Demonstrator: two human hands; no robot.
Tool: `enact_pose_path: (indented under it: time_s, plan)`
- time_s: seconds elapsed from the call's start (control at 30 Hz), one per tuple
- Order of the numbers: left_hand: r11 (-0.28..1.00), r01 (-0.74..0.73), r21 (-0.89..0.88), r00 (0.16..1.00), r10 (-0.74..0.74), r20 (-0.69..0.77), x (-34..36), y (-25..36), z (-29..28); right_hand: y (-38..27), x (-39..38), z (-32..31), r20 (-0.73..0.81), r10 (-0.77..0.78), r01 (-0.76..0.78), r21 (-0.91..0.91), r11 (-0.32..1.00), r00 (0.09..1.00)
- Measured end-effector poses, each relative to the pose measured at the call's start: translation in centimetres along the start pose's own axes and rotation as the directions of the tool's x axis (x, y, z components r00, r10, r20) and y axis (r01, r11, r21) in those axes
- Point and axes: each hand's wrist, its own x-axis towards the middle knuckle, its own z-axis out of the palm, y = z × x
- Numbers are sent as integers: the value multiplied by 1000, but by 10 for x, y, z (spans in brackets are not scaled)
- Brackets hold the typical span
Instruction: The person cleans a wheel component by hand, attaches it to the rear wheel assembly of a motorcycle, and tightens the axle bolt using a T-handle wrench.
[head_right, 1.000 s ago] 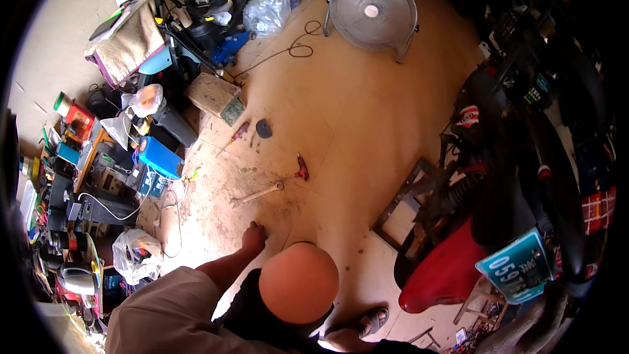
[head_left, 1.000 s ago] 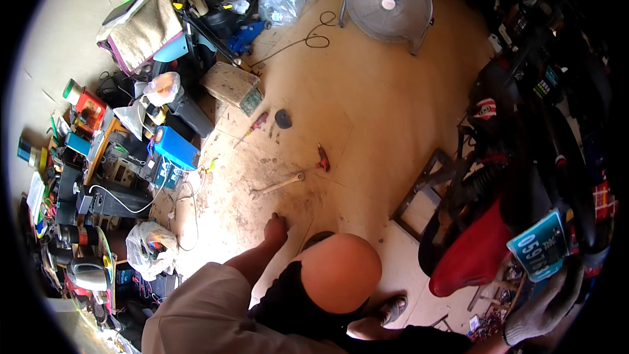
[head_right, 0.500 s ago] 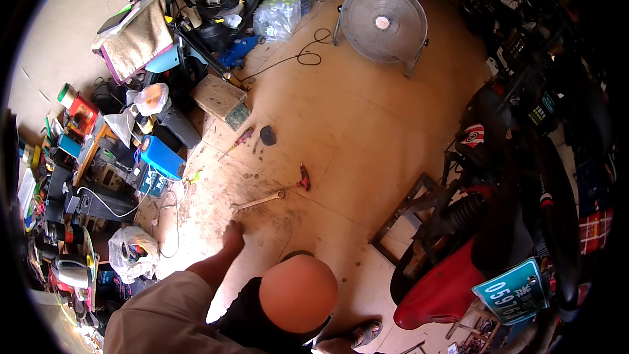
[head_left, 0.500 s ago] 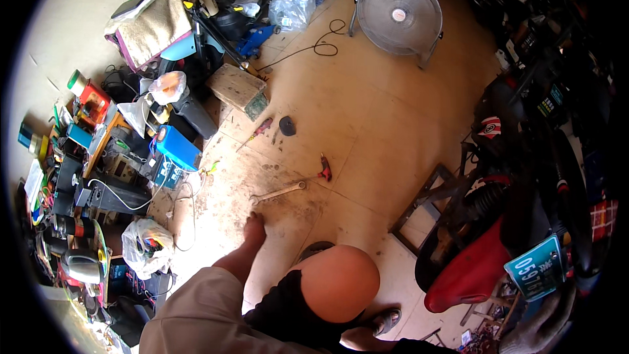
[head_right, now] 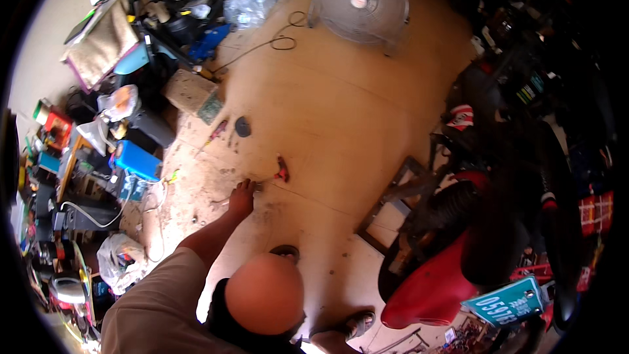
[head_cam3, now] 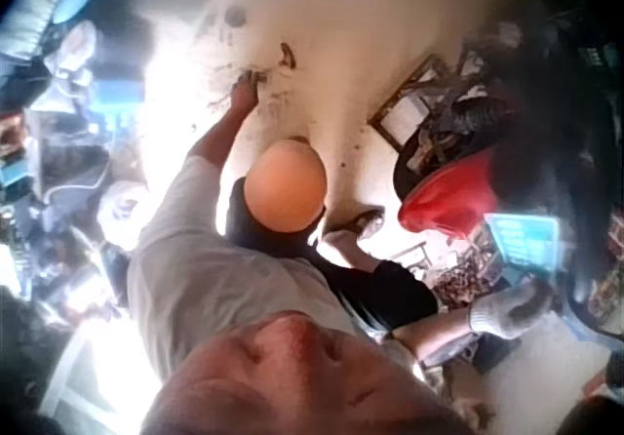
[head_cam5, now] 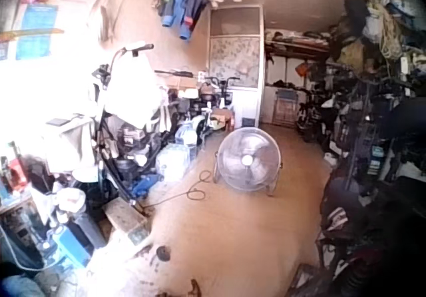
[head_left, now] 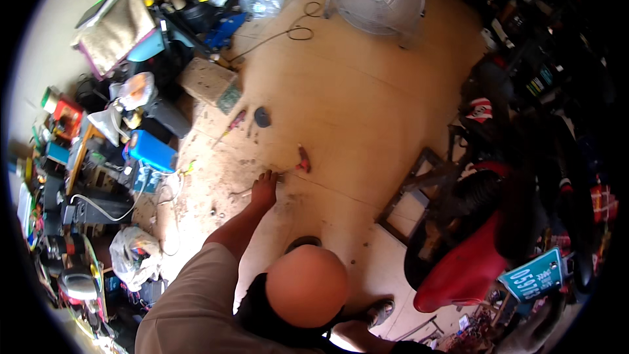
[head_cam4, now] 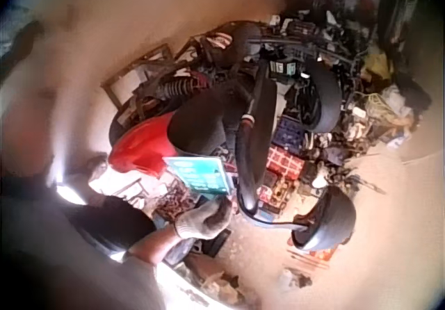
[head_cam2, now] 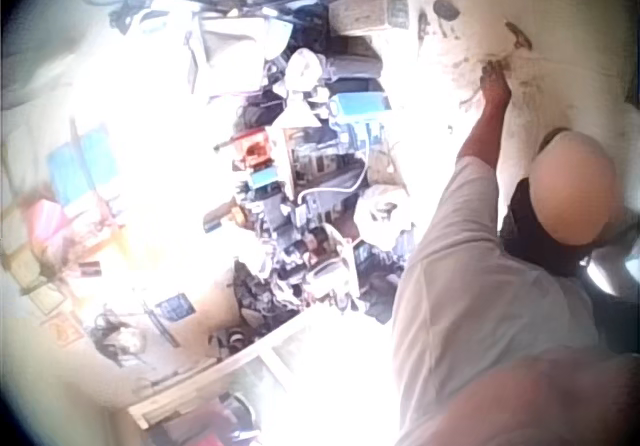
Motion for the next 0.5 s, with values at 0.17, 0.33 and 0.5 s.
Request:
enact_pose_path:
  time_s: [0.17,0.33,0.5]
  plan:
    - [962,18,271,990,-55,128,41,26,42,5,-4,-4,-22,44,-44,6,999,999]
    - [954,-41,297,973,-28,227,50,24,31,13,-8,0,-29,112,-108,109,988,993]
    - [965,-14,262,965,-56,258,50,24,26,35,-20,-10,33,101,-103,45,994,994]
